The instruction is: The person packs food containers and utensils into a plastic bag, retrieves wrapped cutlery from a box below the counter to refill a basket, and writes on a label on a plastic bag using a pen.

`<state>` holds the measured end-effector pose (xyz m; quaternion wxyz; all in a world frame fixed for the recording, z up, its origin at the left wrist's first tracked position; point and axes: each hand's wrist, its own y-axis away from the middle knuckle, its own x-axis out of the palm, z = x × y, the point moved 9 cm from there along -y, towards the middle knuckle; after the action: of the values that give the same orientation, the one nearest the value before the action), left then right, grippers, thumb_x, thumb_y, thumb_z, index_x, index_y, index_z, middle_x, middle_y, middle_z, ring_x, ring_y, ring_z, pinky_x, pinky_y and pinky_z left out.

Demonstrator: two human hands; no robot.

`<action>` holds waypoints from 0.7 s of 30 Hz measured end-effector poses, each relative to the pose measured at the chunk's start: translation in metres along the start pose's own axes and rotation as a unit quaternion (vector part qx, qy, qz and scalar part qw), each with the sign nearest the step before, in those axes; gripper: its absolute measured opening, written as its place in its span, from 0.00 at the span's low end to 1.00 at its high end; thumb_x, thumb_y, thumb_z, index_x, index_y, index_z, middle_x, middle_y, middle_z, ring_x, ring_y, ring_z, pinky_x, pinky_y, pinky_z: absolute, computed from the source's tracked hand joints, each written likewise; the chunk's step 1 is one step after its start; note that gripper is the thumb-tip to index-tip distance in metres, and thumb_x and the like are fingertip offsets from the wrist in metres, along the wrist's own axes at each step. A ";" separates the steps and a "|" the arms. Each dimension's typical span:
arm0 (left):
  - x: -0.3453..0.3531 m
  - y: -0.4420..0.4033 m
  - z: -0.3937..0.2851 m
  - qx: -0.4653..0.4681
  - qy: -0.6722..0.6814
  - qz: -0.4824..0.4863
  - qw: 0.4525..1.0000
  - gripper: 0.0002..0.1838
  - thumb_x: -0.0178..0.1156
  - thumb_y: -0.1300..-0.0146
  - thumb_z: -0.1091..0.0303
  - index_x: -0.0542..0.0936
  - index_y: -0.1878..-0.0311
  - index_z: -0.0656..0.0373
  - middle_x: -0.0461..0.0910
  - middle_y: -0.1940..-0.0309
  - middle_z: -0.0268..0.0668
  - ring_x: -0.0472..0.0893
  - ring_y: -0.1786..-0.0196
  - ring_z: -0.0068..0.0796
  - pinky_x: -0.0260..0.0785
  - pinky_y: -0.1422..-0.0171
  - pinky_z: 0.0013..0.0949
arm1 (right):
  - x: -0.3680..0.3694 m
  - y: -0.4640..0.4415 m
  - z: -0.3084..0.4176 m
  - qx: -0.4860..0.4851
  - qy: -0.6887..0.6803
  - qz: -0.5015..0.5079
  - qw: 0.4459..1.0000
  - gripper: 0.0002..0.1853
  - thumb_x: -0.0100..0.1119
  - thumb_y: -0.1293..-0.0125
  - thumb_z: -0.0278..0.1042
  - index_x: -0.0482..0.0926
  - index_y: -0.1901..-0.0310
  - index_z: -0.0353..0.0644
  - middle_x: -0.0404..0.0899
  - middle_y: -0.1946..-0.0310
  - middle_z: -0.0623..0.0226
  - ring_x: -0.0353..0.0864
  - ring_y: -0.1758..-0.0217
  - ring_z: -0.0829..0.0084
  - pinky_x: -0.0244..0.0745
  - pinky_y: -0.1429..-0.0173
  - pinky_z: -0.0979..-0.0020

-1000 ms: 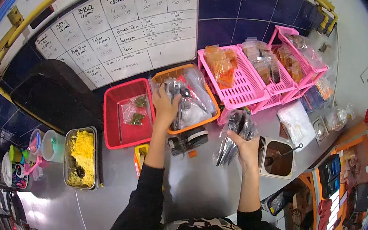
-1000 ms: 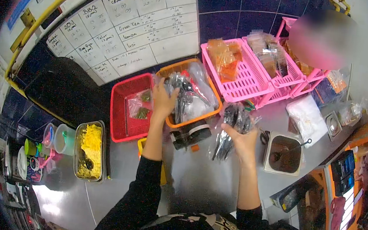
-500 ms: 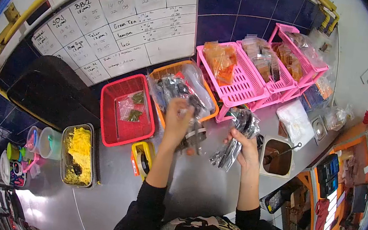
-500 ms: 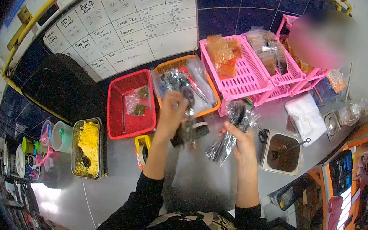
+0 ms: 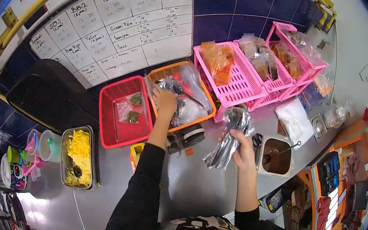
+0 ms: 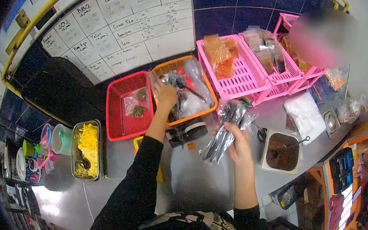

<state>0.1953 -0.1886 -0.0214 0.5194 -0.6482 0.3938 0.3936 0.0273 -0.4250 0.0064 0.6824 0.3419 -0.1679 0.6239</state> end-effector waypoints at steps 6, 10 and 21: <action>-0.109 0.077 -0.091 0.141 0.542 0.179 0.809 0.21 0.58 0.42 0.63 0.71 0.48 0.63 0.75 0.59 0.45 0.76 0.58 0.30 0.68 0.56 0.31 | 0.006 -0.003 0.007 -0.055 0.034 -0.015 0.998 0.22 0.59 0.48 0.20 0.68 0.49 0.36 0.77 0.63 0.63 0.79 0.62 0.70 0.77 0.57 0.69; -0.113 0.101 -0.109 0.061 0.751 0.210 0.623 0.15 0.57 0.40 0.67 0.72 0.51 0.62 0.77 0.63 0.34 0.75 0.66 0.17 0.69 0.63 0.23 | 0.010 -0.004 0.012 -0.100 0.060 -0.020 0.993 0.22 0.61 0.49 0.20 0.69 0.50 0.35 0.77 0.60 0.61 0.79 0.63 0.70 0.77 0.58 0.69; -0.133 0.041 -0.029 0.102 0.252 -0.220 0.937 0.31 0.66 0.51 0.67 0.65 0.43 0.59 0.74 0.56 0.43 0.75 0.55 0.31 0.68 0.50 0.33 | -0.005 0.001 0.014 -0.069 0.057 -0.026 0.996 0.15 0.60 0.45 0.25 0.70 0.56 0.35 0.76 0.68 0.61 0.79 0.67 0.67 0.81 0.62 0.60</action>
<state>0.1102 -0.2097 0.0908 0.5400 -0.7404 0.3970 0.0514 0.0284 -0.4379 0.0133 0.7289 0.2622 -0.1620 0.6113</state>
